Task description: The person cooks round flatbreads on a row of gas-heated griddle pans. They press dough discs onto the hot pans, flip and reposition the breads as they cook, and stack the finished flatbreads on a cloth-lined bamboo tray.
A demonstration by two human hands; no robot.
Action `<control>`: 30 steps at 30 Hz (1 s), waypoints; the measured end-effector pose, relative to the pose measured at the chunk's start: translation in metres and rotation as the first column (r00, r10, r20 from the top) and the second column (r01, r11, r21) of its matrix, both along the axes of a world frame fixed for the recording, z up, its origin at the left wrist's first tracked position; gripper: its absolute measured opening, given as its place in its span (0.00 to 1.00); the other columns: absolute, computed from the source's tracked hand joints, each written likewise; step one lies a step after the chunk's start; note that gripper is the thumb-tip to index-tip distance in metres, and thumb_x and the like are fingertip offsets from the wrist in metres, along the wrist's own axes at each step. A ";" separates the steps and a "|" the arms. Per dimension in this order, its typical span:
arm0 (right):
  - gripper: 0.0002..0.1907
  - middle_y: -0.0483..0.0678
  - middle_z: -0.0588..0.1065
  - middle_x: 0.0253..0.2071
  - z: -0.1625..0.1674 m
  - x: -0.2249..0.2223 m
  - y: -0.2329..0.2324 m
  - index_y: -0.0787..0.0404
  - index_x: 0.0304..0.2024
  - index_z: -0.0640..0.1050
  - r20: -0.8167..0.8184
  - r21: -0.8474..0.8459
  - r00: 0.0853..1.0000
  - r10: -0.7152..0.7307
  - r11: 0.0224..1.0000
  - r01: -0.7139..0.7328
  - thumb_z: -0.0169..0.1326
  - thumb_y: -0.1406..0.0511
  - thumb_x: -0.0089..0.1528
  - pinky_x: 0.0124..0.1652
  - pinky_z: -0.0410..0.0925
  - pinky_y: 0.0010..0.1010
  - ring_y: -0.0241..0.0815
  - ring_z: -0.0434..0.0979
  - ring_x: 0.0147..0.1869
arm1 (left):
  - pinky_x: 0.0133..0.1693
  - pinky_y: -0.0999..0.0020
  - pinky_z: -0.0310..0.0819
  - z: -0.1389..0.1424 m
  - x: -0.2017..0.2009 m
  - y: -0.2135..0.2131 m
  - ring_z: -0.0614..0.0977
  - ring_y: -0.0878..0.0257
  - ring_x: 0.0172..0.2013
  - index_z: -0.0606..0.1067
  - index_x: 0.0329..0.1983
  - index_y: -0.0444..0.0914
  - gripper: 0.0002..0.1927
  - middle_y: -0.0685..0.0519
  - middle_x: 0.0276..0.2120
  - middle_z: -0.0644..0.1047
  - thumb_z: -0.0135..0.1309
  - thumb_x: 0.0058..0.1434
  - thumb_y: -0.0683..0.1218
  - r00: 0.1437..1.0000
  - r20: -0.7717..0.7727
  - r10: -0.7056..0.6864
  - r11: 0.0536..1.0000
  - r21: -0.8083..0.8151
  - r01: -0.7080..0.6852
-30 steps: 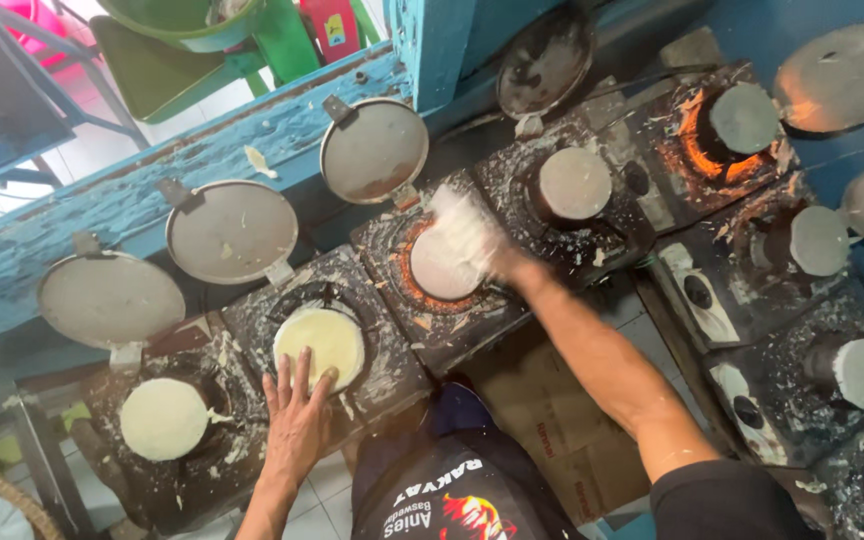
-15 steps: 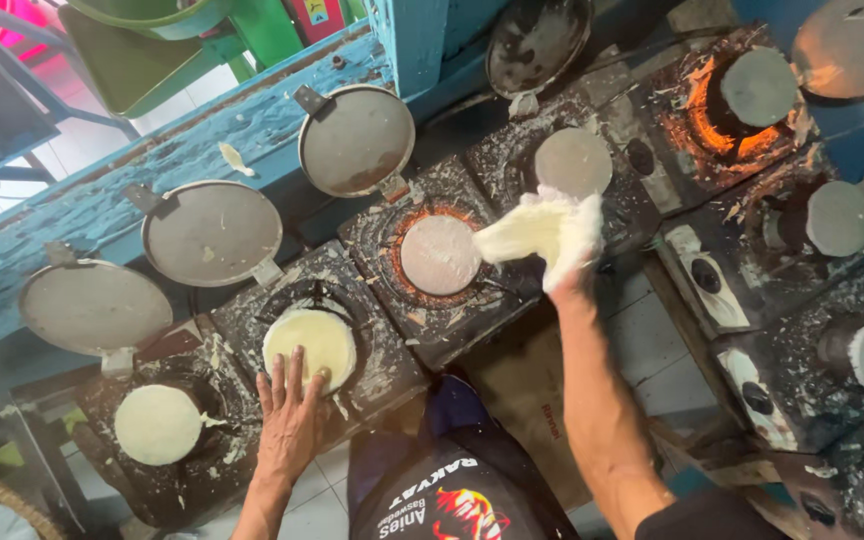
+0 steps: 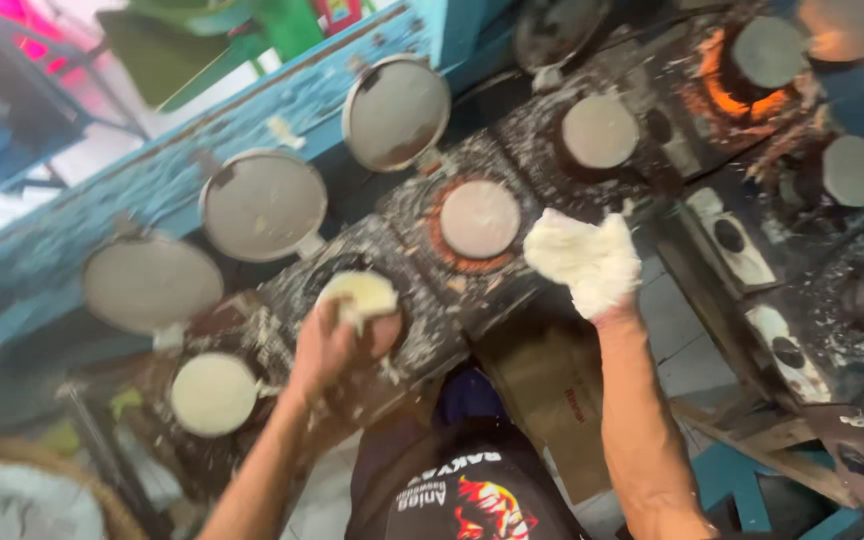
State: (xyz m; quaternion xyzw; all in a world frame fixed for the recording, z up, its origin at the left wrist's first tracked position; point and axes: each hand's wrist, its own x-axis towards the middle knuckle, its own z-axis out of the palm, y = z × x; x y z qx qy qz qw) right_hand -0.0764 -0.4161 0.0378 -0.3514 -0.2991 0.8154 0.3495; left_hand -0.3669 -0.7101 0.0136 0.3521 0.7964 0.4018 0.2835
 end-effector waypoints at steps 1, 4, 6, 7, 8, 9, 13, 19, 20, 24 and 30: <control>0.30 0.51 0.78 0.54 0.002 -0.003 -0.018 0.64 0.58 0.75 -0.075 -0.098 0.997 -0.003 0.995 -0.004 0.43 0.47 0.70 0.54 0.71 0.46 0.52 0.77 0.54 | 0.47 0.55 0.75 0.010 -0.019 -0.002 0.80 0.43 0.44 0.76 0.55 0.35 0.18 0.36 0.43 0.80 0.50 0.62 0.41 0.977 0.206 0.059 0.998 -0.005 -0.059; 0.30 0.54 0.77 0.57 -0.008 -0.020 -0.074 0.66 0.60 0.73 -0.146 -0.198 0.986 -0.078 0.979 0.048 0.43 0.48 0.70 0.55 0.72 0.48 0.55 0.79 0.57 | 0.47 0.68 0.75 0.050 -0.071 -0.035 0.81 0.58 0.43 0.75 0.54 0.35 0.17 0.43 0.44 0.81 0.51 0.62 0.40 0.989 0.147 -0.002 0.970 0.241 -0.033; 0.31 0.57 0.76 0.58 -0.023 -0.026 -0.114 0.69 0.63 0.72 -0.150 -0.203 0.988 -0.048 0.979 0.016 0.44 0.49 0.72 0.54 0.72 0.46 0.55 0.79 0.57 | 0.46 0.63 0.75 0.075 -0.088 -0.080 0.82 0.55 0.44 0.74 0.54 0.35 0.17 0.43 0.47 0.81 0.51 0.61 0.39 1.000 0.018 0.021 0.980 0.197 -0.025; 0.32 0.59 0.76 0.58 -0.030 -0.028 -0.132 0.70 0.65 0.73 -0.158 -0.190 0.987 0.027 0.980 -0.058 0.44 0.50 0.73 0.53 0.72 0.46 0.56 0.78 0.56 | 0.46 0.61 0.76 0.082 -0.093 -0.102 0.83 0.54 0.44 0.74 0.54 0.34 0.17 0.43 0.48 0.80 0.51 0.60 0.39 0.998 -0.050 0.038 0.984 0.175 -0.028; 0.33 0.61 0.75 0.58 -0.038 -0.031 -0.147 0.72 0.66 0.73 -0.166 -0.178 0.981 0.102 0.975 -0.132 0.44 0.50 0.75 0.53 0.73 0.47 0.57 0.78 0.55 | 0.49 0.58 0.74 0.084 -0.097 -0.123 0.81 0.50 0.47 0.74 0.53 0.34 0.17 0.42 0.49 0.80 0.52 0.59 0.39 0.981 -0.194 0.015 0.987 0.161 0.016; 0.32 0.60 0.76 0.57 -0.045 -0.035 -0.160 0.69 0.63 0.73 -0.228 -0.245 0.966 0.123 0.953 -0.179 0.44 0.48 0.71 0.48 0.74 0.47 0.58 0.79 0.54 | 0.52 0.54 0.73 0.082 -0.100 -0.143 0.80 0.46 0.50 0.75 0.52 0.33 0.17 0.40 0.50 0.79 0.52 0.57 0.38 0.943 -0.333 -0.018 0.988 0.137 0.067; 0.28 0.63 0.77 0.57 -0.061 -0.066 -0.197 0.69 0.59 0.75 -0.485 -0.307 0.868 0.111 0.907 -0.288 0.45 0.51 0.72 0.36 0.77 0.42 0.58 0.82 0.50 | 0.60 0.48 0.69 0.036 -0.091 -0.203 0.76 0.41 0.57 0.75 0.47 0.34 0.14 0.38 0.55 0.75 0.55 0.57 0.37 0.871 -0.480 -0.102 0.994 -0.090 0.067; 0.20 0.54 0.80 0.49 -0.056 -0.111 -0.234 0.65 0.54 0.79 0.245 0.159 0.896 0.370 0.896 -0.414 0.44 0.58 0.72 0.48 0.77 0.37 0.45 0.83 0.50 | 0.63 0.48 0.64 -0.032 -0.058 -0.253 0.71 0.38 0.63 0.77 0.47 0.34 0.18 0.36 0.61 0.71 0.55 0.50 0.35 0.865 -0.500 0.046 0.999 0.004 -0.051; 0.20 0.53 0.80 0.49 -0.055 -0.118 -0.235 0.65 0.53 0.79 0.301 0.232 0.844 0.444 0.824 -0.516 0.43 0.58 0.72 0.50 0.77 0.35 0.44 0.83 0.50 | 0.65 0.49 0.63 -0.036 -0.057 -0.257 0.70 0.39 0.64 0.76 0.48 0.35 0.19 0.36 0.63 0.70 0.55 0.51 0.36 0.876 -0.479 0.059 0.998 0.013 -0.060; 0.10 0.52 0.80 0.51 -0.069 -0.170 -0.228 0.56 0.48 0.79 0.550 0.798 0.813 -0.192 -0.166 -0.579 0.49 0.63 0.70 0.55 0.75 0.38 0.51 0.82 0.56 | 0.67 0.44 0.54 -0.039 -0.048 -0.254 0.64 0.38 0.66 0.72 0.52 0.32 0.24 0.34 0.67 0.64 0.60 0.51 0.40 0.880 -0.472 0.047 0.996 -0.048 -0.079; 0.21 0.60 0.78 0.52 -0.111 -0.228 -0.263 0.64 0.56 0.77 0.928 0.304 0.239 -0.287 0.209 -0.929 0.50 0.58 0.66 0.55 0.71 0.49 0.59 0.79 0.56 | 0.68 0.30 0.38 -0.036 -0.036 -0.221 0.59 0.38 0.68 0.70 0.50 0.31 0.30 0.35 0.65 0.63 0.66 0.49 0.51 0.834 -0.551 -0.012 0.943 -0.284 -0.174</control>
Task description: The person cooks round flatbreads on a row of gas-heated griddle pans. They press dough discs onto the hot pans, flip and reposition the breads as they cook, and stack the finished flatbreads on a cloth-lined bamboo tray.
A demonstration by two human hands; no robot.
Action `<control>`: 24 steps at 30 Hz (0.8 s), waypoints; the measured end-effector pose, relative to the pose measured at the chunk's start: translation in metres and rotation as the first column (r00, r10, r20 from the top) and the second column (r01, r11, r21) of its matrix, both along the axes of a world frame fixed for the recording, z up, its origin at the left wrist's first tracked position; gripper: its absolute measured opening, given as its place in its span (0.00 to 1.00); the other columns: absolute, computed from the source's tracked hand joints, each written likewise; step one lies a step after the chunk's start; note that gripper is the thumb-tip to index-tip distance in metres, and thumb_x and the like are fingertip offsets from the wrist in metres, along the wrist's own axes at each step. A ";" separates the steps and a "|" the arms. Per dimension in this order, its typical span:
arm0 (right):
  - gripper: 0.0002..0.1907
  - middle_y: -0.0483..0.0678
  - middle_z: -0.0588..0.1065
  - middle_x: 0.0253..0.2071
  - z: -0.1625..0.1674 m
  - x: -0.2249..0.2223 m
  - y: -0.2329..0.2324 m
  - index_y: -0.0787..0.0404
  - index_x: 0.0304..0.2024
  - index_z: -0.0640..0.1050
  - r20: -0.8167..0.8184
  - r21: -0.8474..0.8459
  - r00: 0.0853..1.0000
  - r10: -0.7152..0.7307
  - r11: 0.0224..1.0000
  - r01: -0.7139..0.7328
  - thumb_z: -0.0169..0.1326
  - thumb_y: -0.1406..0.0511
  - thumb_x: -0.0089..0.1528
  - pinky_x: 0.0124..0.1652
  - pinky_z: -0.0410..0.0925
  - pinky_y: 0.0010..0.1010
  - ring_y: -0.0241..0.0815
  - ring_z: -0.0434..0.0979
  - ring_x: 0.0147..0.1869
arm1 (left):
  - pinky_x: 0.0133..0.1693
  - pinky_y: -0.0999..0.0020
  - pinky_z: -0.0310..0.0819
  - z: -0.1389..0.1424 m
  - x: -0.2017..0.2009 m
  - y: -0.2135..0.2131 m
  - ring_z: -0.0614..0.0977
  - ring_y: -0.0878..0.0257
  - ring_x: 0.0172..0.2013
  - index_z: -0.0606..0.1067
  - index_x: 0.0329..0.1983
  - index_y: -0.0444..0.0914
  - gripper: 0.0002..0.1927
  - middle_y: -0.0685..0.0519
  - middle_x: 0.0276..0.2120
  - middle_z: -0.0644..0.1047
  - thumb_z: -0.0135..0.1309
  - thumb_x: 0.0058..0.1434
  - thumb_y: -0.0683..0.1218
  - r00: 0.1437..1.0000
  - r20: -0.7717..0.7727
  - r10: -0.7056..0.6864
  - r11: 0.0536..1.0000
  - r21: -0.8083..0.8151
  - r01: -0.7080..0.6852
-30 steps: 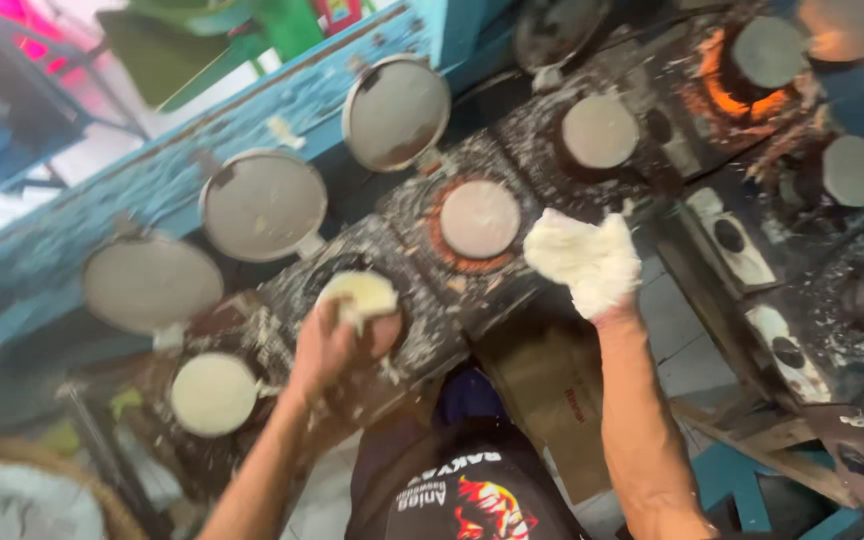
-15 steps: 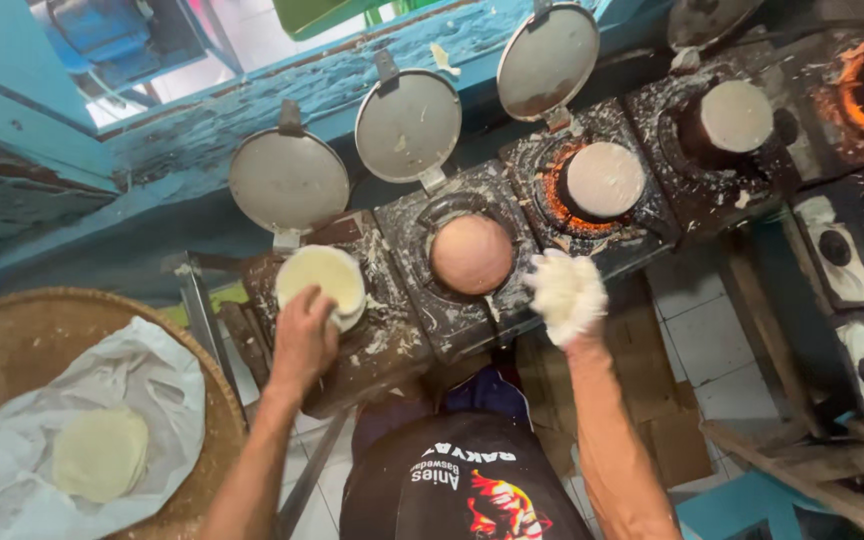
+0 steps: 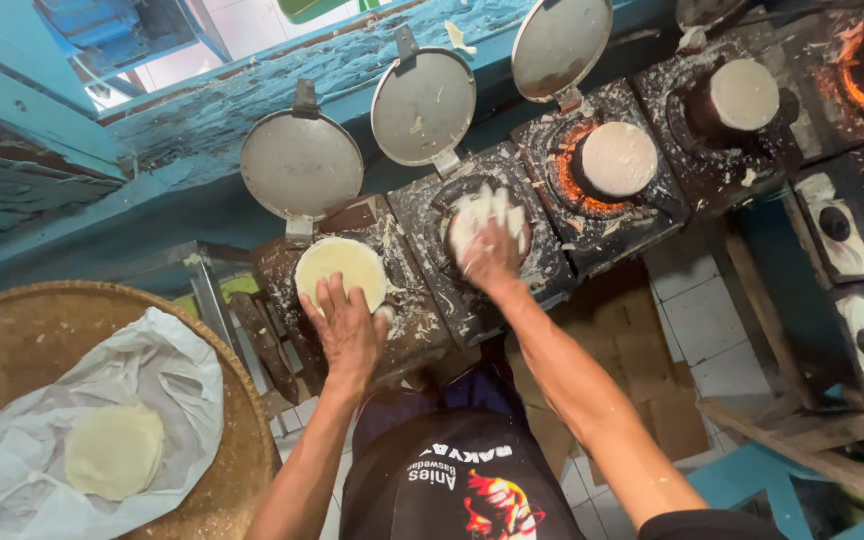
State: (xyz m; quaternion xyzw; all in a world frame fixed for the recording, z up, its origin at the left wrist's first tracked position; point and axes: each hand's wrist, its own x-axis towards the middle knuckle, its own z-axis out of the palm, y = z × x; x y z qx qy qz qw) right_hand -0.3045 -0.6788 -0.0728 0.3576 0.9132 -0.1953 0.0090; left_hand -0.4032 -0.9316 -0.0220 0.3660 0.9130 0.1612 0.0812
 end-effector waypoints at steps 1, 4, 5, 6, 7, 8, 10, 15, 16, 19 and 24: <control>0.22 0.59 0.78 0.51 -0.002 0.005 -0.007 0.67 0.56 0.76 0.209 -0.188 0.976 -0.057 0.977 0.097 0.48 0.57 0.68 0.54 0.73 0.48 0.57 0.80 0.55 | 0.68 0.29 0.38 0.001 -0.003 0.003 0.60 0.38 0.68 0.71 0.50 0.32 0.29 0.37 0.64 0.64 0.65 0.49 0.51 1.000 -0.001 0.010 1.000 -0.018 -0.010; 0.20 0.59 0.78 0.47 -0.006 0.033 -0.001 0.64 0.52 0.77 -0.037 0.116 0.999 0.023 0.993 -0.019 0.51 0.58 0.63 0.52 0.73 0.49 0.58 0.79 0.50 | 0.68 0.25 0.34 0.003 -0.019 0.003 0.61 0.43 0.68 0.75 0.50 0.35 0.26 0.48 0.60 0.70 0.64 0.50 0.51 0.991 0.041 0.131 0.990 0.050 -0.133; 0.20 0.59 0.78 0.46 -0.005 0.040 0.007 0.63 0.51 0.78 -0.104 0.212 0.991 0.078 0.976 -0.055 0.52 0.59 0.61 0.52 0.73 0.49 0.58 0.79 0.49 | 0.69 0.24 0.34 0.003 -0.023 0.000 0.62 0.44 0.68 0.75 0.50 0.35 0.25 0.48 0.60 0.71 0.64 0.52 0.51 0.992 0.028 0.122 0.989 0.082 -0.124; 0.20 0.59 0.78 0.45 -0.003 0.042 0.019 0.62 0.50 0.78 -0.161 0.301 0.977 0.139 0.950 -0.085 0.52 0.59 0.59 0.51 0.73 0.49 0.59 0.79 0.48 | 0.69 0.24 0.34 0.003 -0.024 -0.002 0.62 0.45 0.69 0.75 0.50 0.35 0.24 0.48 0.60 0.71 0.64 0.53 0.51 0.993 0.019 0.113 0.988 0.106 -0.115; 0.20 0.59 0.78 0.44 -0.002 0.041 0.030 0.61 0.49 0.79 -0.209 0.386 0.958 0.197 0.917 -0.104 0.53 0.59 0.57 0.51 0.73 0.50 0.59 0.79 0.46 | 0.70 0.23 0.33 0.002 -0.024 -0.004 0.63 0.46 0.69 0.75 0.51 0.35 0.24 0.49 0.61 0.72 0.64 0.55 0.51 0.995 0.012 0.098 0.987 0.127 -0.099; 0.20 0.56 0.78 0.42 0.000 0.036 0.039 0.62 0.47 0.77 -0.108 0.108 0.994 -0.027 0.993 0.039 0.55 0.59 0.55 0.46 0.74 0.47 0.57 0.79 0.44 | 0.68 0.23 0.33 0.001 -0.020 -0.005 0.61 0.43 0.69 0.76 0.50 0.35 0.24 0.47 0.61 0.71 0.64 0.53 0.51 0.997 0.007 0.078 0.991 0.107 -0.078; 0.14 0.53 0.80 0.40 0.003 0.019 0.045 0.60 0.43 0.77 0.211 -0.111 0.966 -0.147 0.979 0.173 0.53 0.59 0.59 0.42 0.75 0.44 0.52 0.81 0.43 | 0.66 0.22 0.32 -0.002 -0.008 -0.004 0.58 0.37 0.68 0.76 0.48 0.36 0.24 0.43 0.63 0.68 0.65 0.50 0.51 1.000 -0.005 0.024 0.997 0.073 -0.024; 0.12 0.57 0.81 0.44 0.016 0.021 -0.015 0.60 0.42 0.82 -0.024 0.005 0.975 0.221 0.975 -0.221 0.52 0.60 0.66 0.45 0.74 0.37 0.51 0.81 0.47 | 0.67 0.23 0.32 -0.010 0.016 0.019 0.52 0.31 0.72 0.75 0.49 0.30 0.32 0.34 0.69 0.59 0.65 0.47 0.55 0.980 -0.155 0.122 0.992 0.051 -0.115; 0.12 0.57 0.80 0.46 0.019 0.031 -0.024 0.60 0.43 0.82 -0.184 0.083 0.925 0.333 0.943 -0.323 0.52 0.60 0.66 0.47 0.73 0.38 0.52 0.81 0.49 | 0.68 0.23 0.32 -0.011 0.015 0.023 0.51 0.32 0.73 0.75 0.49 0.31 0.32 0.34 0.70 0.59 0.65 0.47 0.55 0.972 -0.186 0.142 0.990 0.042 -0.136; 0.14 0.58 0.79 0.49 0.024 0.052 -0.002 0.62 0.46 0.81 -0.476 -0.024 0.770 0.424 0.869 -0.493 0.53 0.60 0.66 0.52 0.71 0.40 0.54 0.79 0.53 | 0.66 0.21 0.32 -0.015 0.008 0.029 0.52 0.32 0.72 0.76 0.45 0.32 0.28 0.38 0.70 0.61 0.64 0.46 0.54 0.967 -0.115 0.229 0.973 0.057 -0.224; 0.17 0.58 0.76 0.56 0.016 0.024 0.085 0.64 0.50 0.79 -0.555 0.008 0.758 0.343 0.913 -0.408 0.54 0.59 0.65 0.59 0.66 0.45 0.59 0.76 0.59 | 0.67 0.20 0.32 -0.024 0.006 0.021 0.53 0.33 0.74 0.78 0.42 0.37 0.20 0.43 0.70 0.65 0.63 0.50 0.53 0.959 -0.186 0.215 0.976 0.023 -0.214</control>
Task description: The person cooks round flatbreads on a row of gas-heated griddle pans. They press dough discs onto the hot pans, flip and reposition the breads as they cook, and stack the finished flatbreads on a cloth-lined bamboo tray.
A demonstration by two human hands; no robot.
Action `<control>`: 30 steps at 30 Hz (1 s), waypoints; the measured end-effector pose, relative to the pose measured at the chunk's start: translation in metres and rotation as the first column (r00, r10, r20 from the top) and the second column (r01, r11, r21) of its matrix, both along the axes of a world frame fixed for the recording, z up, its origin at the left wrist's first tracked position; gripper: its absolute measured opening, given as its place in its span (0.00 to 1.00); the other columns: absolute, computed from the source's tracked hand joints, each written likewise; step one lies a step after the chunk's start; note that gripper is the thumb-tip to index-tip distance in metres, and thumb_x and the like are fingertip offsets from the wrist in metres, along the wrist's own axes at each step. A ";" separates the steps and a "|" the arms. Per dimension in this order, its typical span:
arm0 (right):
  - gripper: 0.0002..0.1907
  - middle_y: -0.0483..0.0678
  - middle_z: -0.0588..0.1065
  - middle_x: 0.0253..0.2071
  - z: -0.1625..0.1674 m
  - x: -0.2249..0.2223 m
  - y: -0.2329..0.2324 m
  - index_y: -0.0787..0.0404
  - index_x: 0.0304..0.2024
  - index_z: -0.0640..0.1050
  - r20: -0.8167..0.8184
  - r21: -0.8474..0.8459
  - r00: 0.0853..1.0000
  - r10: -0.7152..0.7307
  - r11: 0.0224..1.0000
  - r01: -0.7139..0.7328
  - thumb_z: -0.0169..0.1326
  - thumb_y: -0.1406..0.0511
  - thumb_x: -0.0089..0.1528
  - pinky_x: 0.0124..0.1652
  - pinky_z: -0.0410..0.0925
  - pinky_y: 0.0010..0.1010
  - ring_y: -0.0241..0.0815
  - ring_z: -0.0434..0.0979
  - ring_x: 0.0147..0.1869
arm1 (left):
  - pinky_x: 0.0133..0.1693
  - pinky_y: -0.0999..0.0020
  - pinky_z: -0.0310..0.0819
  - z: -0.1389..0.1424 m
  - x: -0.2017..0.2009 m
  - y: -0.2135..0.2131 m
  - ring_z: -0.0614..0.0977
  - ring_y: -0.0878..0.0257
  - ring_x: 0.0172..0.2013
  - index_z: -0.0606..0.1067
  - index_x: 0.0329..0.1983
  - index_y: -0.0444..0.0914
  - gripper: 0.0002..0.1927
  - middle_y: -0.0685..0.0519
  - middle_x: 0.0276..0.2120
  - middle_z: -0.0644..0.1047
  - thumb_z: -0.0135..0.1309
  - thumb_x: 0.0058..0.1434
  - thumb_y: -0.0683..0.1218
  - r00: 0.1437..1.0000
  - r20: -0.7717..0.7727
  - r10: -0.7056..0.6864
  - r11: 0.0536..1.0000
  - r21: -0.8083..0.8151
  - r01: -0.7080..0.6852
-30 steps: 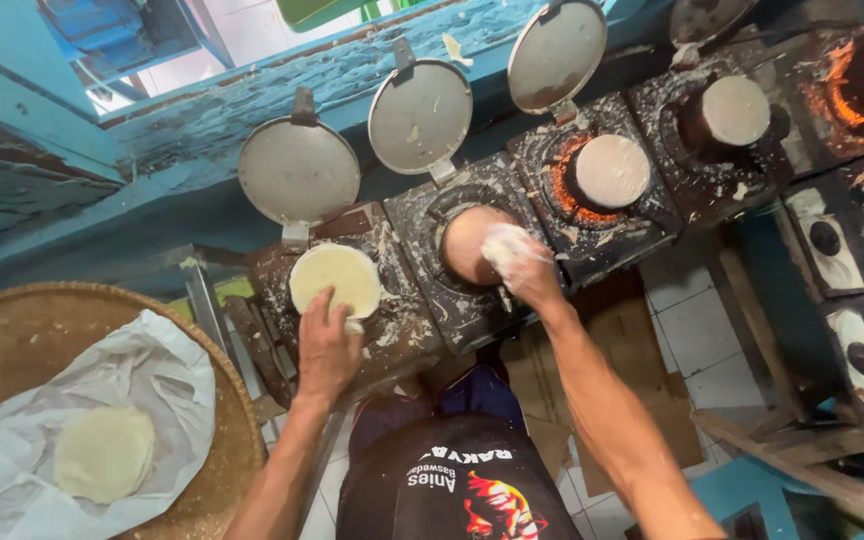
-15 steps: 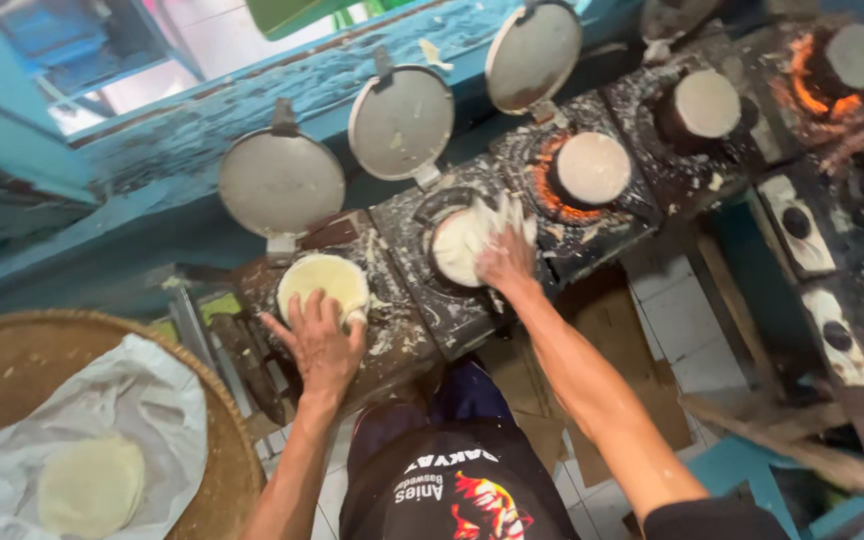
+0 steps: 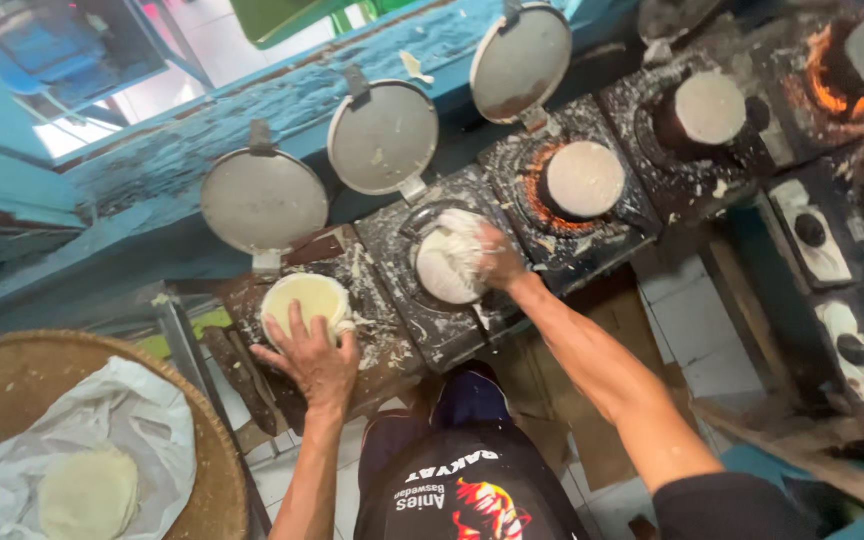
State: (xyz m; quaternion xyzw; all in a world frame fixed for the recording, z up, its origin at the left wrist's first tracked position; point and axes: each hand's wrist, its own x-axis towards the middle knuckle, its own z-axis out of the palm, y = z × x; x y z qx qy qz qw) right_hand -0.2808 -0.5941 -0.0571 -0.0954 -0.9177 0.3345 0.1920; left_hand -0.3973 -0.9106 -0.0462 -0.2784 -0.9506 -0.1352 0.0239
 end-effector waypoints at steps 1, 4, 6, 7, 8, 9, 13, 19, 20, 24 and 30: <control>0.18 0.58 0.75 0.57 -0.002 -0.008 0.001 0.64 0.51 0.79 -0.006 0.079 1.000 0.006 0.997 -0.006 0.54 0.59 0.64 0.61 0.66 0.45 0.60 0.75 0.60 | 0.67 0.20 0.32 -0.001 0.002 -0.002 0.53 0.33 0.74 0.78 0.43 0.37 0.20 0.42 0.70 0.65 0.62 0.51 0.53 1.000 -0.006 -0.012 1.000 0.010 0.012; 0.21 0.59 0.73 0.61 -0.006 -0.020 -0.034 0.66 0.54 0.78 -0.045 0.210 0.999 -0.025 0.977 0.034 0.55 0.58 0.64 0.65 0.63 0.48 0.63 0.73 0.64 | 0.67 0.20 0.32 0.000 0.009 -0.006 0.52 0.32 0.74 0.79 0.46 0.38 0.20 0.41 0.72 0.64 0.62 0.53 0.52 1.000 0.018 0.000 1.000 0.009 0.000; 0.22 0.60 0.71 0.63 -0.007 -0.024 -0.064 0.66 0.55 0.77 -0.010 0.131 1.000 -0.016 0.991 0.018 0.56 0.58 0.63 0.65 0.63 0.47 0.64 0.72 0.65 | 0.66 0.20 0.31 0.005 0.013 -0.009 0.51 0.31 0.74 0.78 0.48 0.37 0.22 0.40 0.72 0.62 0.62 0.52 0.53 0.999 0.036 -0.030 0.999 -0.030 0.031; 0.23 0.61 0.70 0.64 -0.007 -0.024 -0.073 0.66 0.55 0.77 -0.013 0.086 1.000 0.005 0.996 -0.004 0.56 0.58 0.62 0.63 0.63 0.45 0.64 0.72 0.65 | 0.66 0.20 0.31 0.008 0.014 -0.008 0.51 0.31 0.73 0.78 0.48 0.37 0.24 0.39 0.72 0.62 0.62 0.52 0.53 0.998 0.031 -0.047 0.998 -0.030 0.048; 0.20 0.60 0.71 0.63 -0.006 -0.023 -0.078 0.64 0.55 0.77 -0.083 0.031 0.996 -0.027 0.999 0.029 0.55 0.60 0.63 0.64 0.64 0.44 0.62 0.73 0.65 | 0.66 0.20 0.31 0.010 0.016 -0.007 0.51 0.32 0.74 0.77 0.50 0.36 0.25 0.39 0.72 0.61 0.62 0.51 0.53 0.998 0.030 -0.058 0.997 -0.055 0.060; 0.18 0.58 0.73 0.62 -0.004 -0.021 -0.079 0.63 0.55 0.78 -0.146 -0.032 0.987 -0.062 0.998 0.058 0.53 0.63 0.64 0.65 0.64 0.44 0.60 0.74 0.65 | 0.67 0.20 0.31 0.012 0.018 -0.006 0.51 0.32 0.74 0.76 0.51 0.35 0.27 0.39 0.73 0.60 0.63 0.51 0.53 0.997 0.035 -0.068 0.994 -0.087 0.071; 0.16 0.51 0.78 0.58 0.007 -0.001 -0.045 0.57 0.55 0.79 -0.366 -0.303 0.913 -0.178 0.951 0.064 0.48 0.71 0.67 0.68 0.66 0.40 0.50 0.76 0.65 | 0.65 0.19 0.29 0.009 0.021 0.006 0.49 0.30 0.72 0.73 0.54 0.31 0.34 0.37 0.71 0.58 0.64 0.47 0.55 0.996 0.085 -0.028 0.999 -0.029 0.030; 0.16 0.56 0.76 0.42 0.027 0.050 0.001 0.66 0.46 0.81 -0.095 -0.866 0.961 -0.260 0.497 0.049 0.55 0.59 0.65 0.45 0.73 0.41 0.50 0.78 0.44 | 0.65 0.22 0.30 0.001 0.013 0.020 0.51 0.31 0.72 0.73 0.49 0.32 0.30 0.38 0.71 0.61 0.63 0.44 0.51 0.976 0.145 0.163 0.985 -0.085 -0.151; 0.21 0.55 0.77 0.40 0.028 0.054 -0.002 0.66 0.43 0.81 -0.043 -0.994 0.924 -0.379 0.106 -0.003 0.53 0.54 0.68 0.43 0.73 0.40 0.49 0.78 0.41 | 0.66 0.21 0.30 0.003 0.009 0.021 0.53 0.33 0.72 0.75 0.48 0.33 0.26 0.40 0.70 0.63 0.62 0.48 0.50 0.981 0.117 0.157 0.986 -0.068 -0.150; 0.26 0.55 0.77 0.41 0.026 0.049 -0.033 0.65 0.44 0.79 -0.070 -0.996 0.971 -0.227 0.065 -0.056 0.49 0.47 0.71 0.45 0.73 0.40 0.48 0.77 0.43 | 0.65 0.17 0.29 0.025 -0.008 0.012 0.59 0.36 0.70 0.79 0.44 0.35 0.20 0.45 0.63 0.73 0.59 0.51 0.51 0.981 0.128 0.145 0.989 0.001 -0.146; 0.24 0.56 0.76 0.45 0.022 0.010 -0.083 0.65 0.49 0.77 0.041 -0.998 0.978 -0.206 0.043 0.050 0.49 0.49 0.72 0.46 0.73 0.42 0.51 0.77 0.45 | 0.67 0.38 0.53 0.061 -0.064 -0.046 0.73 0.47 0.64 0.79 0.48 0.34 0.16 0.43 0.60 0.75 0.55 0.61 0.48 0.830 0.555 0.056 0.835 0.430 -0.344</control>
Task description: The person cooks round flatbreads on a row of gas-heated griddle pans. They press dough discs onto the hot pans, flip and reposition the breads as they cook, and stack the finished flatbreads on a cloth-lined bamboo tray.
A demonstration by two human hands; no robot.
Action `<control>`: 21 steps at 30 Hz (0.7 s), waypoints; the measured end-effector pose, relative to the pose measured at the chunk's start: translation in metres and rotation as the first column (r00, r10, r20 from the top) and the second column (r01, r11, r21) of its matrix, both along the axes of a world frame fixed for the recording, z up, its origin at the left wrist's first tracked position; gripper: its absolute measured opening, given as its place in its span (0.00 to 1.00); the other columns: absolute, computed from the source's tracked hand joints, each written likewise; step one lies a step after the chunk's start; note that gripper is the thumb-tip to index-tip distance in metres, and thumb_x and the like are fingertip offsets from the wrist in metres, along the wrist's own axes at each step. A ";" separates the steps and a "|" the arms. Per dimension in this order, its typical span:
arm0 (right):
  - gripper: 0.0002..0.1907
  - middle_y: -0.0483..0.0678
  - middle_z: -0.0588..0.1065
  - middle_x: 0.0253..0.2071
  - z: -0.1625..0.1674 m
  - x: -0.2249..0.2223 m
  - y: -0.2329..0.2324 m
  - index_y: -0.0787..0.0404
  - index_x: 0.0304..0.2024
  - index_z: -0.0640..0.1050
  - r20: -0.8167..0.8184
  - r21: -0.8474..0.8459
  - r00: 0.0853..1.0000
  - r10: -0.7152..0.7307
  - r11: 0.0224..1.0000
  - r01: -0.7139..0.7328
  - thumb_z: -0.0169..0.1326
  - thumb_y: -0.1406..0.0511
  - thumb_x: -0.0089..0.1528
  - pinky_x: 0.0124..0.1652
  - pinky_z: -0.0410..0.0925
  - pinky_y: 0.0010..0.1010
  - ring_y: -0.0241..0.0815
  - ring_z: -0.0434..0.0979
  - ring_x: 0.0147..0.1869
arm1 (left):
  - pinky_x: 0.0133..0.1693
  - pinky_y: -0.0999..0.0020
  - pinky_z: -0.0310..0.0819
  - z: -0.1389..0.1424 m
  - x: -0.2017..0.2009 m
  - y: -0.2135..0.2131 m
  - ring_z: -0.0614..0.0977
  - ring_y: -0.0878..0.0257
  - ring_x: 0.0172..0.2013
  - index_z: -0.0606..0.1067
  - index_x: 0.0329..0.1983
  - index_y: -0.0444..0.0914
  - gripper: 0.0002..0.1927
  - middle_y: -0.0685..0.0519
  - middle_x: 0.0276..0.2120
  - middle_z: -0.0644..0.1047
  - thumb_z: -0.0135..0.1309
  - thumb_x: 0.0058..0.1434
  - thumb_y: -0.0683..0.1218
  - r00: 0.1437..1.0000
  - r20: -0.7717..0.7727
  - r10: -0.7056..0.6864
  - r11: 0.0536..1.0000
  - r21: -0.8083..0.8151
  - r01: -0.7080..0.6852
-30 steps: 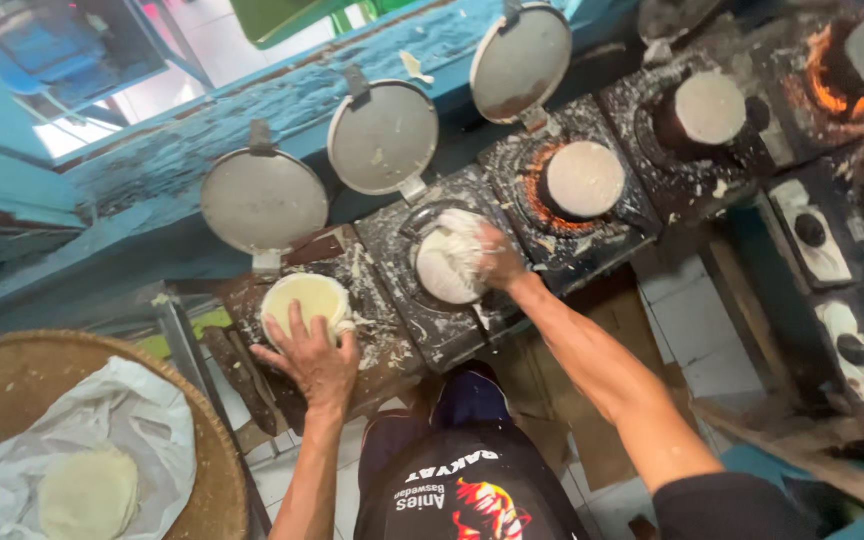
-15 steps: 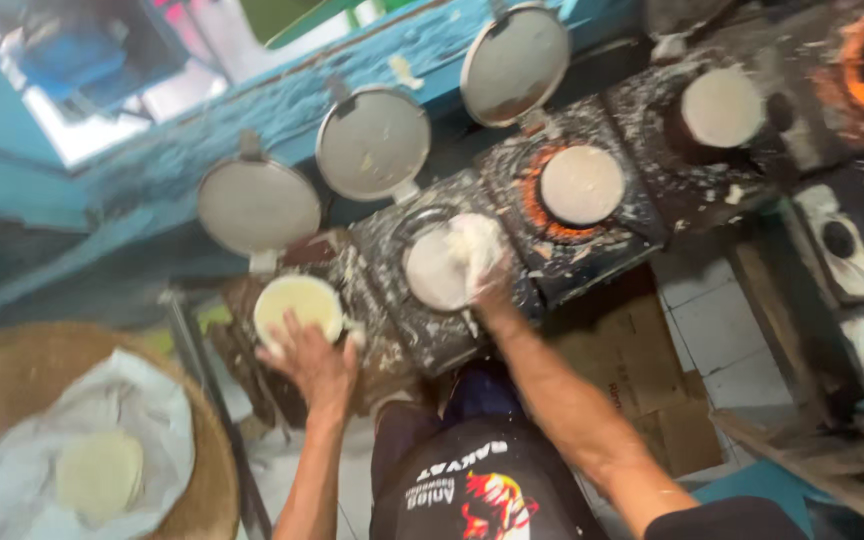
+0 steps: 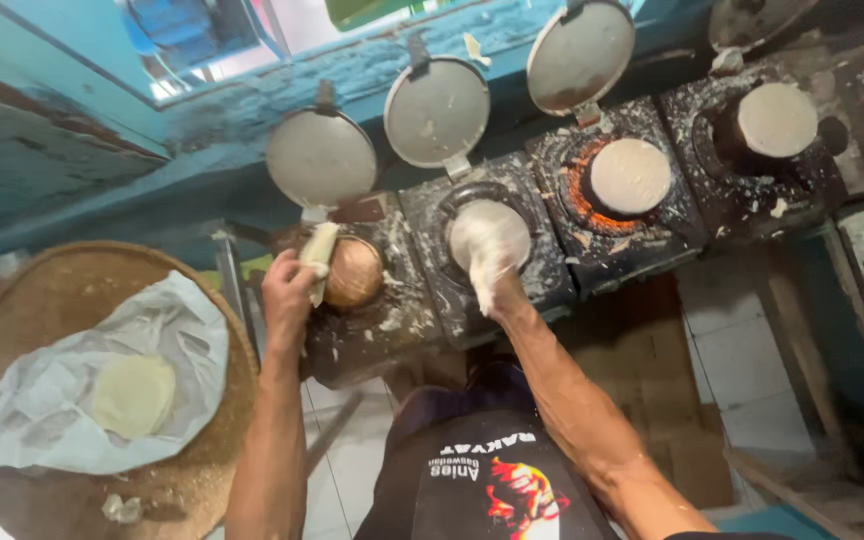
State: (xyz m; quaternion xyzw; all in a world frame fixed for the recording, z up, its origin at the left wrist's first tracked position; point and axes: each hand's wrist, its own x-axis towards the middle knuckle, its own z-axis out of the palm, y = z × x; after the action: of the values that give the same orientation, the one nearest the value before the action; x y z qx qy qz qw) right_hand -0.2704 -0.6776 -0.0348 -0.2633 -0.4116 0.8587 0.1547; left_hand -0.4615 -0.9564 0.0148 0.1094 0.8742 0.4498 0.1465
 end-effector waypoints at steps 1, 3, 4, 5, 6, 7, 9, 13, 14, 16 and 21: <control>0.24 0.56 0.75 0.45 -0.001 -0.010 -0.007 0.65 0.50 0.77 -0.009 0.009 0.998 0.066 0.998 -0.066 0.49 0.50 0.72 0.46 0.73 0.42 0.51 0.77 0.46 | 0.66 0.46 0.63 0.003 -0.012 -0.008 0.75 0.48 0.64 0.79 0.47 0.33 0.14 0.44 0.62 0.75 0.55 0.63 0.46 0.999 -0.043 -0.011 0.976 0.218 0.020; 0.24 0.56 0.75 0.46 0.001 -0.029 -0.019 0.65 0.52 0.76 -0.018 0.026 0.987 0.159 0.987 -0.158 0.49 0.51 0.72 0.46 0.73 0.43 0.52 0.77 0.46 | 0.60 0.56 0.70 0.006 -0.015 -0.037 0.78 0.53 0.56 0.79 0.51 0.36 0.16 0.48 0.54 0.79 0.52 0.62 0.45 0.943 0.334 -0.003 0.780 0.590 -0.207; 0.24 0.56 0.75 0.47 0.006 -0.039 -0.026 0.65 0.53 0.76 -0.005 0.020 0.988 0.157 0.987 -0.156 0.49 0.51 0.72 0.47 0.73 0.43 0.52 0.77 0.47 | 0.57 0.61 0.73 0.002 -0.007 -0.063 0.80 0.55 0.53 0.79 0.54 0.38 0.18 0.49 0.51 0.81 0.50 0.62 0.44 0.857 0.514 -0.041 0.624 0.683 -0.380; 0.23 0.57 0.75 0.47 0.009 -0.052 -0.038 0.66 0.54 0.76 0.020 0.003 0.989 0.143 0.990 -0.143 0.49 0.51 0.72 0.47 0.73 0.44 0.53 0.77 0.47 | 0.52 0.63 0.70 -0.003 0.006 -0.085 0.77 0.57 0.49 0.77 0.53 0.37 0.14 0.50 0.48 0.78 0.51 0.68 0.46 0.847 0.530 -0.050 0.529 0.733 -0.428; 0.23 0.57 0.74 0.48 0.010 -0.063 -0.049 0.66 0.55 0.76 0.040 -0.022 0.990 0.133 0.991 -0.132 0.50 0.52 0.72 0.47 0.73 0.44 0.53 0.77 0.47 | 0.47 0.65 0.67 -0.007 0.017 -0.105 0.75 0.59 0.46 0.76 0.53 0.35 0.12 0.51 0.45 0.76 0.51 0.75 0.47 0.845 0.533 -0.044 0.423 0.776 -0.468; 0.23 0.57 0.74 0.49 0.016 -0.071 -0.063 0.66 0.55 0.75 0.045 -0.054 0.988 0.149 0.988 -0.147 0.50 0.52 0.72 0.47 0.73 0.44 0.53 0.76 0.48 | 0.42 0.67 0.65 -0.009 0.022 -0.135 0.72 0.61 0.43 0.74 0.53 0.33 0.12 0.51 0.42 0.74 0.52 0.81 0.48 0.847 0.530 -0.035 0.309 0.812 -0.495; 0.23 0.57 0.74 0.50 0.035 -0.078 -0.090 0.66 0.57 0.75 -0.006 -0.154 0.972 0.236 0.960 -0.234 0.50 0.53 0.72 0.48 0.73 0.45 0.54 0.76 0.49 | 0.50 0.59 0.74 -0.009 0.035 -0.188 0.78 0.59 0.48 0.74 0.51 0.37 0.11 0.51 0.46 0.78 0.52 0.71 0.47 0.759 0.650 0.019 0.243 0.734 -0.635; 0.25 0.61 0.76 0.51 0.070 -0.062 -0.128 0.65 0.52 0.77 -0.277 -0.438 0.898 0.343 0.787 -0.435 0.48 0.49 0.70 0.44 0.76 0.55 0.62 0.79 0.47 | 0.44 0.56 0.73 0.008 0.020 -0.285 0.80 0.55 0.46 0.75 0.54 0.40 0.13 0.51 0.47 0.79 0.52 0.72 0.50 0.661 0.750 0.010 0.138 0.654 -0.744; 0.26 0.62 0.77 0.51 0.075 -0.052 -0.135 0.65 0.50 0.77 -0.339 -0.512 0.878 0.338 0.717 -0.473 0.47 0.48 0.69 0.43 0.77 0.59 0.64 0.81 0.47 | 0.46 0.55 0.75 0.012 0.017 -0.305 0.80 0.56 0.47 0.75 0.54 0.40 0.14 0.51 0.48 0.79 0.51 0.69 0.50 0.670 0.740 0.066 0.117 0.661 -0.741; 0.28 0.64 0.77 0.49 0.073 -0.047 -0.152 0.70 0.51 0.76 -0.474 -0.673 0.852 0.221 0.533 -0.513 0.46 0.49 0.73 0.41 0.77 0.47 0.60 0.80 0.46 | 0.52 0.55 0.79 0.018 -0.004 -0.344 0.82 0.57 0.50 0.75 0.53 0.40 0.17 0.52 0.50 0.80 0.50 0.62 0.49 0.691 0.704 0.164 0.093 0.686 -0.721; 0.26 0.63 0.78 0.45 0.047 -0.043 -0.176 0.69 0.49 0.78 -0.128 -0.566 0.970 0.205 0.789 -0.241 0.47 0.50 0.74 0.30 0.75 0.39 0.55 0.79 0.38 | 0.44 0.54 0.77 -0.005 -0.031 -0.390 0.81 0.56 0.46 0.69 0.56 0.38 0.18 0.49 0.49 0.76 0.50 0.62 0.42 0.573 0.728 0.377 0.015 0.614 -0.790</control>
State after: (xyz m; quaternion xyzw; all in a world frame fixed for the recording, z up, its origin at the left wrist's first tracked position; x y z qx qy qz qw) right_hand -0.3131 -0.8540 0.0124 -0.2213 -0.1553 0.9625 -0.0223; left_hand -0.4921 -1.3466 0.0098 -0.2962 0.3694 0.8807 0.0102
